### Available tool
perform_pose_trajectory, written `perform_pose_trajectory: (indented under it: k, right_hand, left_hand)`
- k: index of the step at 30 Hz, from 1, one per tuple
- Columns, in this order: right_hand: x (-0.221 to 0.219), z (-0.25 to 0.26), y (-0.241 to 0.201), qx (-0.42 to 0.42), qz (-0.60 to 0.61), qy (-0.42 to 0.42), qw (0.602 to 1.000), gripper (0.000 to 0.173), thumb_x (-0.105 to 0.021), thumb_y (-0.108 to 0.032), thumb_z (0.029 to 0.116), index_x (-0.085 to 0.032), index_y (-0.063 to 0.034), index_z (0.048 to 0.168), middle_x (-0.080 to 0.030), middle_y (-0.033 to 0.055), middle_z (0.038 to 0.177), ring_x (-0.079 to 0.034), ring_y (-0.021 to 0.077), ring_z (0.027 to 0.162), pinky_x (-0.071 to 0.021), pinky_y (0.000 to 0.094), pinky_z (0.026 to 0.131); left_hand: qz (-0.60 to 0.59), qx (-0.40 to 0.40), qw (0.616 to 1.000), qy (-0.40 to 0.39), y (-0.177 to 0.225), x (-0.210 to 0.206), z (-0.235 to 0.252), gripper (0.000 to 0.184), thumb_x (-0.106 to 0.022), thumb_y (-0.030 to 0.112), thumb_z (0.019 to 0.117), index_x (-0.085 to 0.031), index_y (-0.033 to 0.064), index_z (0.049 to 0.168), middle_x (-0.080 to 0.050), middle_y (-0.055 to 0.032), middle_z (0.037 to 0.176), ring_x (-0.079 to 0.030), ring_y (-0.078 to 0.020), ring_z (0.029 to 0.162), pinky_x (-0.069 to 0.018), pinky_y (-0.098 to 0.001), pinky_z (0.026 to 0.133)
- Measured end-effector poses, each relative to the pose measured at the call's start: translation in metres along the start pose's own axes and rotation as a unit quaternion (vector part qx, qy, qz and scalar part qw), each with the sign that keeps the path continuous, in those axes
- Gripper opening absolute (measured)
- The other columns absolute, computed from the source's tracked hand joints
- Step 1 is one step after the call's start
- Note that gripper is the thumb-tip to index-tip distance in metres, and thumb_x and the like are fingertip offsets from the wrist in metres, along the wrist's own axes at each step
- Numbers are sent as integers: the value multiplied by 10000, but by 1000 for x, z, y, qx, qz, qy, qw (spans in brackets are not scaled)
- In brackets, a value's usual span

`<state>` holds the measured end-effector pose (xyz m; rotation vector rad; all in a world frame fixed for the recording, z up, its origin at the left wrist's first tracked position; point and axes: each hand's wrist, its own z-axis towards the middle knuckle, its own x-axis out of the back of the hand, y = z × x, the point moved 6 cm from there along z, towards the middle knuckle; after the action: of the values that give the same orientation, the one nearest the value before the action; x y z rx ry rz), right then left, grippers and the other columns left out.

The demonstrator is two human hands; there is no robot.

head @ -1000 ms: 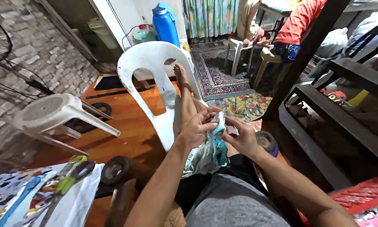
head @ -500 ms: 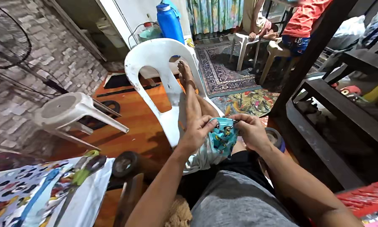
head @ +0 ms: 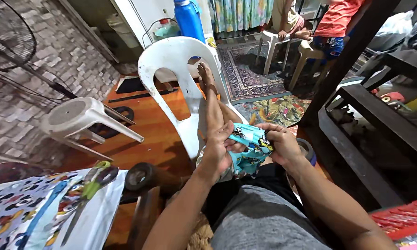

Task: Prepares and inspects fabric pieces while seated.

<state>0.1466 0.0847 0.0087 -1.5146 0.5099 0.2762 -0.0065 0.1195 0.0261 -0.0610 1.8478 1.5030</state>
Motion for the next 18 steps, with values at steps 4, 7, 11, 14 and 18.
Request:
perform_pose_trajectory:
  k: [4, 7, 11, 14, 18]
  right_hand:
    - [3, 0, -1, -16, 0, -9, 1000, 384, -371, 110, 829, -710, 11, 981, -707, 82, 806, -671, 123, 682, -588, 300, 637]
    - [4, -2, -1, -40, 19, -6, 999, 393, -361, 121, 812, -701, 13, 977, -704, 90, 805, -672, 134, 677, -588, 305, 622]
    - [4, -3, 0, -57, 38, -3, 998, 402, -347, 122, 828, -698, 1, 982, -702, 78, 789, -673, 124, 668, -588, 293, 617]
    - [2, -3, 1, -20, 14, 11, 1000, 395, -356, 127, 842, -700, 17, 1003, -699, 74, 792, -662, 119, 664, -582, 294, 616]
    - [-7, -7, 11, -34, 11, 10, 999, 362, -375, 111, 830, -700, 25, 965, -697, 79, 779, -665, 128, 658, -585, 302, 610]
  left_hand:
    - [15, 2, 1000, -17, 4, -3, -3, 437, -291, 268, 1102, -577, 149, 794, -408, 84, 521, -411, -6, 448, -409, -159, 491]
    - [34, 10, 999, -18, 4, -1, -3, 409, -294, 261, 1104, -561, 154, 813, -380, 92, 511, -388, -4, 433, -391, -157, 474]
    - [142, -2, 990, -12, 8, 1, -3, 326, -322, 193, 1112, -587, 154, 926, -464, 81, 617, -414, 2, 504, -395, -145, 511]
    - [238, -26, 970, 36, 13, 0, -3, 265, -361, 178, 1118, -609, 87, 1095, -637, 6, 891, -626, -70, 799, -551, -253, 762]
    - [141, 12, 981, 131, 0, -5, -2, 338, -389, 235, 1119, -518, 70, 1384, -653, -111, 1086, -671, -183, 970, -576, -375, 854]
